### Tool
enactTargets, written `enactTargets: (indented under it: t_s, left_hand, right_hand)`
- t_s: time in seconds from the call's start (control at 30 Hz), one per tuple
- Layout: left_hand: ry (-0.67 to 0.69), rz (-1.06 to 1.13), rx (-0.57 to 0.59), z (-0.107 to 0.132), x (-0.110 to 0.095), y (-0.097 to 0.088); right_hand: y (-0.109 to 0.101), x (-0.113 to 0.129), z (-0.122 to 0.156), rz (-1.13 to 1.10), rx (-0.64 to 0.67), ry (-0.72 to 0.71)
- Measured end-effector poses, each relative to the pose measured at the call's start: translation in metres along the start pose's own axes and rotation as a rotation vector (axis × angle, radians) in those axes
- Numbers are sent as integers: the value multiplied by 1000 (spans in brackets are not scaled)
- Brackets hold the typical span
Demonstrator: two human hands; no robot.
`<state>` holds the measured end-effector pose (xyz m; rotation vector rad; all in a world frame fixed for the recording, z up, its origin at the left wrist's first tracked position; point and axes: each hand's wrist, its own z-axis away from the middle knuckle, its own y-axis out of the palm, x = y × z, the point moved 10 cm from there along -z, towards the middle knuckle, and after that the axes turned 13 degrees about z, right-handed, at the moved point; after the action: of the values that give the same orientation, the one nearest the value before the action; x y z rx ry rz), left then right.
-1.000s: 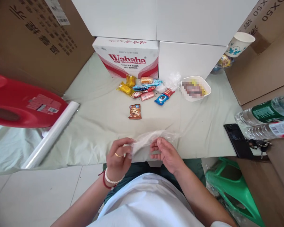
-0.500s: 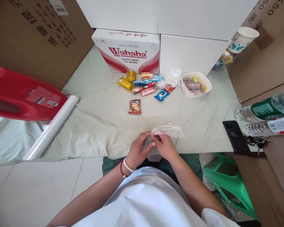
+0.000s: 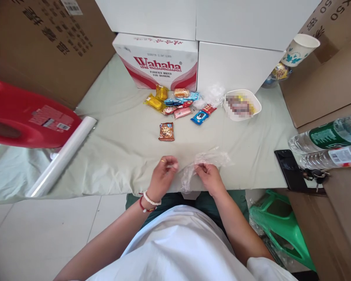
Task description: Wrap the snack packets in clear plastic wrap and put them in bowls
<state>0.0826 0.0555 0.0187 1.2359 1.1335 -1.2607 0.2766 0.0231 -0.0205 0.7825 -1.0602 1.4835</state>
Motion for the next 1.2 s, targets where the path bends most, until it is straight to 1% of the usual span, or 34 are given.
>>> enactTargets:
  t_s: [0.03, 0.07, 0.13, 0.23, 0.33, 0.43, 0.5, 0.57, 0.67, 0.77, 0.8, 0.83, 0.87, 0.9, 0.93, 0.97, 1.0, 1.03, 1.07, 1.1, 1.13, 1.17, 1.2]
  left_hand:
    - [37, -40, 55, 2, -4, 10]
    - [54, -60, 83, 3, -6, 18]
    - [17, -27, 66, 1, -1, 20]
    - [-113, 149, -25, -6, 15, 8]
    - [-198, 263, -80, -11, 23, -6]
    - [-241, 229, -165, -13, 27, -28]
    - [-265, 150, -236, -12, 29, -49]
    - [-271, 40, -304, -11, 31, -74]
    - [-241, -160, -328, -11, 30, -106]
    - [-251, -340, -305, -9, 31, -126]
    - [-244, -386, -315, -7, 29, -131]
    - [-206, -439, -346, -5, 24, -136]
    - [-129, -504, -394, -1, 13, -139]
    - [-17, -582, -445, 3, -1, -141]
    - [116, -666, -470, 8, -17, -137]
    - [253, -746, -441, 12, -30, -127]
    - [374, -812, -343, 14, -39, -110]
    - [463, -858, -183, 15, -42, -91]
    - [517, -888, 8, 16, -38, -70]
    - [541, -908, 190, 17, -32, -53]
    - [538, -924, 332, 17, -24, -42]
    - [515, -940, 422, 16, -16, -37]
    - [479, -955, 466, 12, -8, -37]
  right_hand:
    - [6, 5, 0, 34, 32, -25]
    - [12, 11, 0, 63, 61, -52]
    - [18, 19, 1, 91, 81, -91]
    - [11, 23, 1, 59, 33, -92]
    - [5, 21, 2, 0, 26, -67]
    - [1, 16, 3, -52, 22, -17]
    - [-3, 13, 3, -87, 11, 20]
    - [-8, 10, 3, -111, -4, 53]
    - [-13, 5, 1, -107, -14, 85]
    - [-12, -1, -3, -78, 4, 96]
    - [-11, -4, -4, -65, 8, 99]
    - [-10, -6, -6, -50, 8, 102]
    - [-9, -8, -7, -34, 5, 103]
    - [-8, -9, -8, -16, 2, 101]
    - [-6, -10, -9, 4, 4, 95]
    - [-4, -9, -9, 24, 13, 86]
    - [-2, -8, -9, 43, 24, 76]
    - [0, -7, -9, 58, 35, 66]
    - [1, -6, -9, 72, 45, 57]
    - [1, -5, -9, 84, 48, 46]
    - [-1, -5, -8, 95, 45, 34]
    - [-5, -5, -9, 104, 37, 22]
    - [-10, -7, -8, 114, 29, 13]
